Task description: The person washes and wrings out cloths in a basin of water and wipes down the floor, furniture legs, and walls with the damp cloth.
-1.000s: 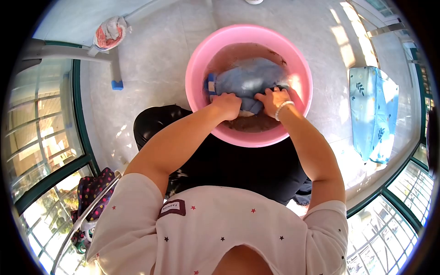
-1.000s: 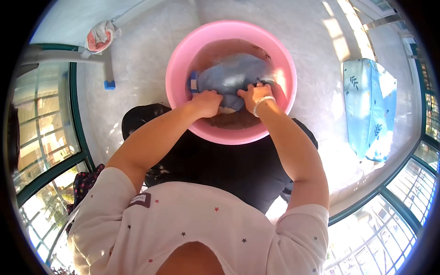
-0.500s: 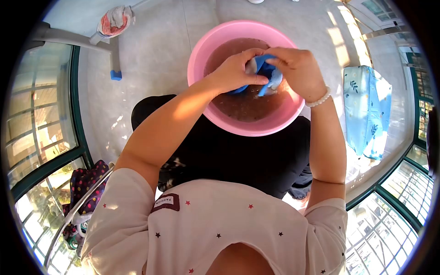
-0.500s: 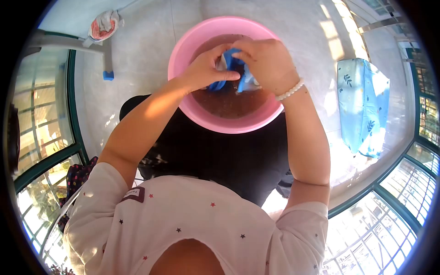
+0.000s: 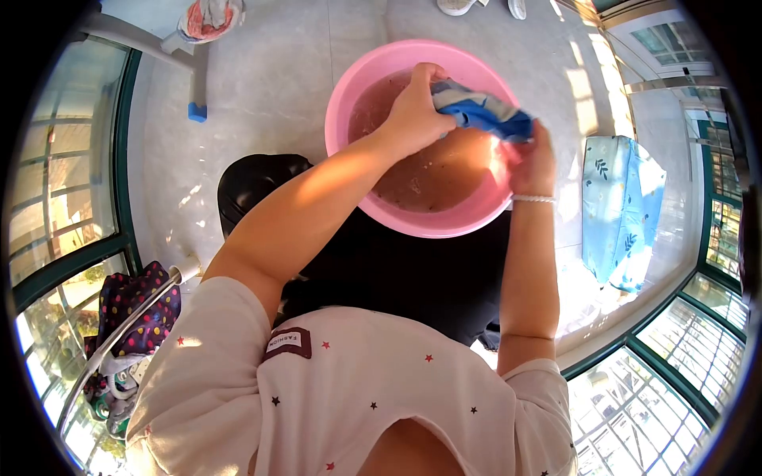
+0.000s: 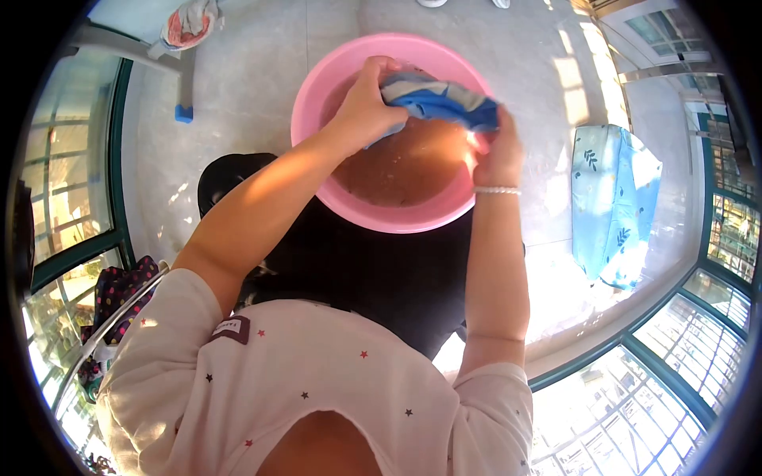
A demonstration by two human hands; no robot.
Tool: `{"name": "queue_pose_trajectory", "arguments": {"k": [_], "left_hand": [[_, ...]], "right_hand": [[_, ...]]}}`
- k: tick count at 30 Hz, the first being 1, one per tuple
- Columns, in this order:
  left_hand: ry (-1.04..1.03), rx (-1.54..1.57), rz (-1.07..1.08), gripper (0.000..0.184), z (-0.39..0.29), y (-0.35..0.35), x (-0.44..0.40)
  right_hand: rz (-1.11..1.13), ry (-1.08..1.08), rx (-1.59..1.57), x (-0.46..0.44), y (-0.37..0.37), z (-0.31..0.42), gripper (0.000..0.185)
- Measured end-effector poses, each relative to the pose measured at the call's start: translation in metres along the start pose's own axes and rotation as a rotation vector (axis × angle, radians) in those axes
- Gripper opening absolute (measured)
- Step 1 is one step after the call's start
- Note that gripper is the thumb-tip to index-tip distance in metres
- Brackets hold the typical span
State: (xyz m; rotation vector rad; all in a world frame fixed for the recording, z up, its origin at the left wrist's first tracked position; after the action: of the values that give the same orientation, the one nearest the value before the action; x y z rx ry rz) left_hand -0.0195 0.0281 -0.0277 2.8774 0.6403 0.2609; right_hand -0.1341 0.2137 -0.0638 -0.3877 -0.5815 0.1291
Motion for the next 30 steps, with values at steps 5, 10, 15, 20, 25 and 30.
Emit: {"name": "queue_pose_trajectory", "arguments": {"k": [5, 10, 15, 20, 25, 30], "left_hand": [[-0.183, 0.114, 0.277, 0.074, -0.009, -0.038, 0.039], [-0.137, 0.212, -0.066, 0.066, 0.018, -0.038, 0.053], [0.467, 0.826, -0.109, 0.032, 0.061, -0.04, 0.033], [0.719, 1.247, 0.474, 0.022, 0.072, -0.044, 0.015], [0.785, 1.283, 1.023, 0.019, 0.094, -0.042, -0.011], [0.515, 0.321, 0.942, 0.023, 0.064, -0.046, -0.042]], "right_hand": [[0.615, -0.418, -0.393, 0.05, -0.039, -0.072, 0.036], [0.412, -0.317, -0.49, 0.04, -0.035, -0.091, 0.034], [-0.018, 0.096, -0.185, 0.05, -0.051, -0.091, 0.016], [0.258, 1.216, 0.871, 0.071, -0.072, -0.069, 0.017], [0.743, 1.477, 0.985, 0.092, -0.1, -0.049, 0.019], [1.16, 1.556, 1.193, 0.104, -0.11, -0.055, 0.009]]}}
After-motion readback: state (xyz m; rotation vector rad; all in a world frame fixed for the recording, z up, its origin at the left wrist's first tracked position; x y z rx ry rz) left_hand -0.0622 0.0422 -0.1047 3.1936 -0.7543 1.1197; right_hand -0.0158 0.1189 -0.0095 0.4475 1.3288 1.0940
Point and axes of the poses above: each hand's wrist, its own x-axis away from the middle knuckle, its own y-axis out of the back of the hand, z = x × y, the point moved 3 cm from there along -x, towards the middle knuckle, and after that the axes turned 9 degrees about -x, right-handed, at the moved point
